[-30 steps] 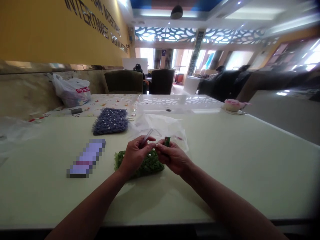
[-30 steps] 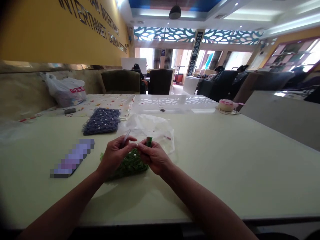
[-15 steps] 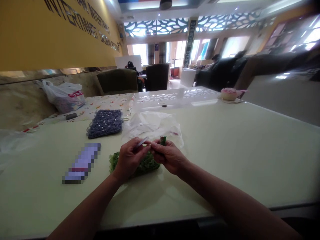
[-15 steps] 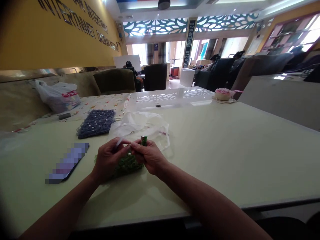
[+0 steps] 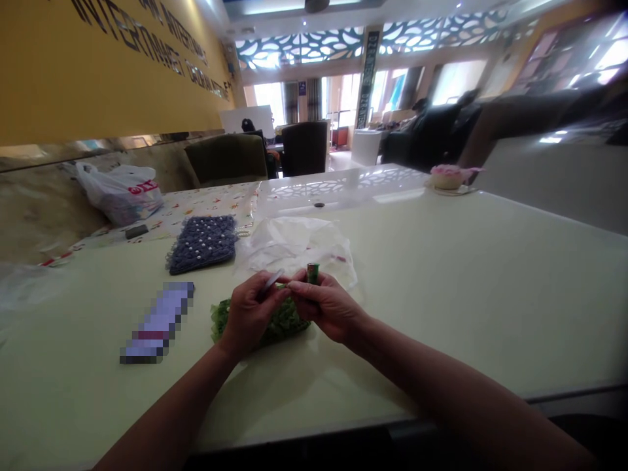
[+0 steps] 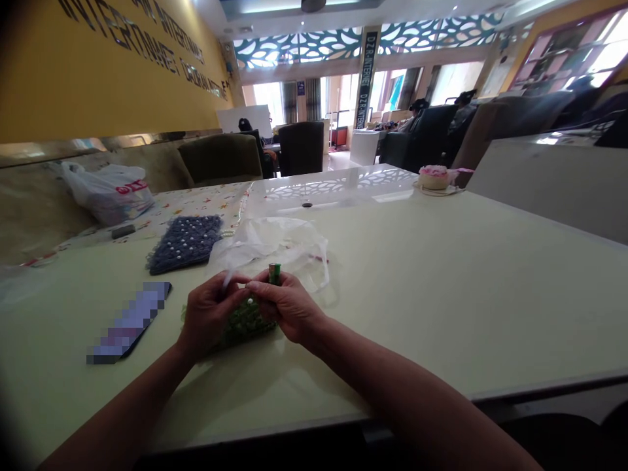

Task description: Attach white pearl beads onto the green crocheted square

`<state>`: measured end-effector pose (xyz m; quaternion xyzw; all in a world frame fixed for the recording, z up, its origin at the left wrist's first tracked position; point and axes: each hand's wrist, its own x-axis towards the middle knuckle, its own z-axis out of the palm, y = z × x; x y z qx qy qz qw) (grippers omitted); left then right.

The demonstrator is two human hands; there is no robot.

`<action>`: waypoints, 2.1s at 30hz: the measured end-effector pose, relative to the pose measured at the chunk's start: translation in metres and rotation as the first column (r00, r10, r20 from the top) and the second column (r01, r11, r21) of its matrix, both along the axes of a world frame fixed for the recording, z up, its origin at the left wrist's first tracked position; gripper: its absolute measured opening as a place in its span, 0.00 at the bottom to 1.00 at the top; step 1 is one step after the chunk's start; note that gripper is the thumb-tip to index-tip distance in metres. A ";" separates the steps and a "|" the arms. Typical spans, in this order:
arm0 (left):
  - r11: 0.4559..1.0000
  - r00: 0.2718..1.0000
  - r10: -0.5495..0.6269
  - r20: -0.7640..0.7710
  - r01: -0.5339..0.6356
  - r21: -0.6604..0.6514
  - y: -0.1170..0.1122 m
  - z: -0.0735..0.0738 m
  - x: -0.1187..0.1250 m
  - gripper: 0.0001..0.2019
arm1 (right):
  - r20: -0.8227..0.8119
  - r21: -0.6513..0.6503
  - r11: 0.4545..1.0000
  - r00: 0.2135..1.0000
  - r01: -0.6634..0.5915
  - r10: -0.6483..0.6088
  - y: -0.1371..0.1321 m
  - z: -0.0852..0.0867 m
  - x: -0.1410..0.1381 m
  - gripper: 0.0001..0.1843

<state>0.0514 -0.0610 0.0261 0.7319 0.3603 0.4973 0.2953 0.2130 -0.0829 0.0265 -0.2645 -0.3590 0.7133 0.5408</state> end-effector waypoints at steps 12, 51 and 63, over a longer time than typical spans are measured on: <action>0.991 0.994 -0.036 0.099 0.049 -0.124 0.000 -0.002 0.002 0.10 | 0.007 0.020 1.000 1.000 -0.014 0.014 0.000 0.000 0.001 0.14; 0.995 0.999 -0.012 -0.035 0.009 -0.097 0.000 0.004 0.003 0.09 | 0.214 0.005 0.997 0.974 0.073 -0.072 0.001 0.001 0.001 0.22; 0.986 0.943 0.167 -0.288 -0.158 0.056 0.010 0.001 -0.002 0.09 | 0.579 0.477 0.860 0.672 0.180 -0.461 0.003 0.016 0.017 0.32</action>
